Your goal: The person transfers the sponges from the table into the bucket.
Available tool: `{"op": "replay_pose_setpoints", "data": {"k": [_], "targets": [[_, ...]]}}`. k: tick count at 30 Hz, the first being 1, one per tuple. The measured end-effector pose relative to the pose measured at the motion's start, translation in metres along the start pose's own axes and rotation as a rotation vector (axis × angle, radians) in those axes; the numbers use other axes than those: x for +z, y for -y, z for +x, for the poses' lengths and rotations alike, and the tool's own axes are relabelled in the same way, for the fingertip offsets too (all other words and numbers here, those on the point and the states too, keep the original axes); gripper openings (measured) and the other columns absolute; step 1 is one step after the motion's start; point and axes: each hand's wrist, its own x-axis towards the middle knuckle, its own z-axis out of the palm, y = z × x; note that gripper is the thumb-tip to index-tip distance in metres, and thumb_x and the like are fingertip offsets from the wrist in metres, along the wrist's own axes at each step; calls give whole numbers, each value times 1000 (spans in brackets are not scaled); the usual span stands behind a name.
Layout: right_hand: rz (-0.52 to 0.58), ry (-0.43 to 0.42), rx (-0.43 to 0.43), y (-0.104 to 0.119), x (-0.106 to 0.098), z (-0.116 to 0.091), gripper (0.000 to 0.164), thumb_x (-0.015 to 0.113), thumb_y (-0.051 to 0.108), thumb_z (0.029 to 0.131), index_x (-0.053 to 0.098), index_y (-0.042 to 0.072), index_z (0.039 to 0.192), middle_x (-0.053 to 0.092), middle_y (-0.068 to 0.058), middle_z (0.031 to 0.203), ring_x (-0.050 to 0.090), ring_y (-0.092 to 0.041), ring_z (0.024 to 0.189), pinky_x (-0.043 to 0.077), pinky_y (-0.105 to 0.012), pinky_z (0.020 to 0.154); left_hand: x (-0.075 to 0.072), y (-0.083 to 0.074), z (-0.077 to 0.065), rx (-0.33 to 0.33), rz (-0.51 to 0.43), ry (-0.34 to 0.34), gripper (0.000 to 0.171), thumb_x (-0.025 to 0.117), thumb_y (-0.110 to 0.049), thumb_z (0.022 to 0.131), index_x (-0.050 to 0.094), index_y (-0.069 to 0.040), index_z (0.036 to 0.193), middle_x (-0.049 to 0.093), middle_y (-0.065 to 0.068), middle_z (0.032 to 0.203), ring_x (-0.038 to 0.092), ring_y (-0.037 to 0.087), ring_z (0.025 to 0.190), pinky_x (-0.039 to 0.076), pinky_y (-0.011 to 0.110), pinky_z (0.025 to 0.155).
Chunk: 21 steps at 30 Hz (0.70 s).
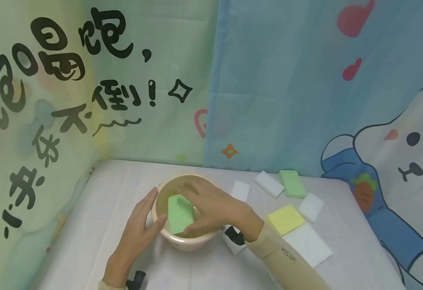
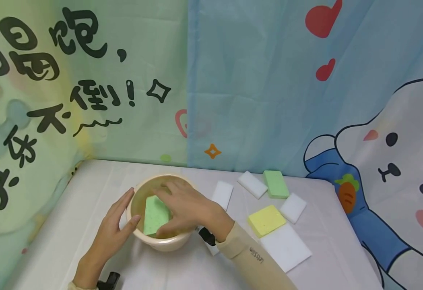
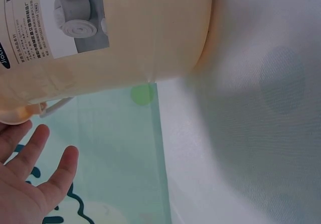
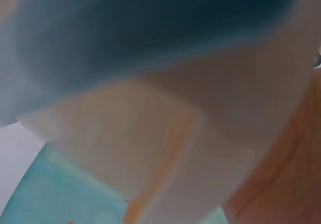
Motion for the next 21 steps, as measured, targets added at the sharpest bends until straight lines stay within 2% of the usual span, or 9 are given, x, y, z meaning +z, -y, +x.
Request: {"op": "replay_pose_setpoints", "data": {"k": [4, 8, 14, 17, 21], "targets": [[17, -1, 19, -4, 3, -5, 97, 80, 56, 78, 40, 9, 153, 43, -9, 146, 37, -24, 137, 31, -39, 115, 1, 1, 0, 7, -7, 3, 71, 67, -29, 97, 34, -12, 157, 35, 6, 159, 35, 28, 143, 31, 52, 114], [38, -20, 41, -8, 3, -11, 84, 78, 50, 83, 44, 14, 151, 46, -6, 145, 40, -22, 135, 36, -42, 111, 2, 0, 0, -2, -7, -1, 72, 68, -26, 95, 34, -14, 157, 35, 5, 159, 35, 28, 143, 31, 53, 114], [58, -142, 23, -15, -4, -29, 62, 72, 37, 91, 52, 12, 144, 53, -6, 139, 47, -25, 130, 39, -43, 108, 2, -1, -1, -9, -19, -13, 72, 70, -23, 94, 34, -14, 157, 36, 4, 159, 35, 27, 143, 31, 53, 114], [61, -190, 23, -18, -9, -43, 60, 72, 34, 92, 53, 7, 142, 54, -9, 137, 47, -28, 129, 39, -45, 108, 2, -1, -1, -13, -24, -17, 73, 70, -21, 94, 35, -13, 157, 36, 4, 159, 35, 27, 143, 31, 53, 114], [68, -210, 70, -23, -14, -61, 61, 73, 32, 92, 53, 5, 142, 55, -11, 136, 48, -29, 129, 41, -46, 107, 2, -1, -1, -14, -30, -18, 72, 70, -21, 94, 35, -13, 157, 36, 6, 158, 35, 28, 143, 32, 53, 114]]}}
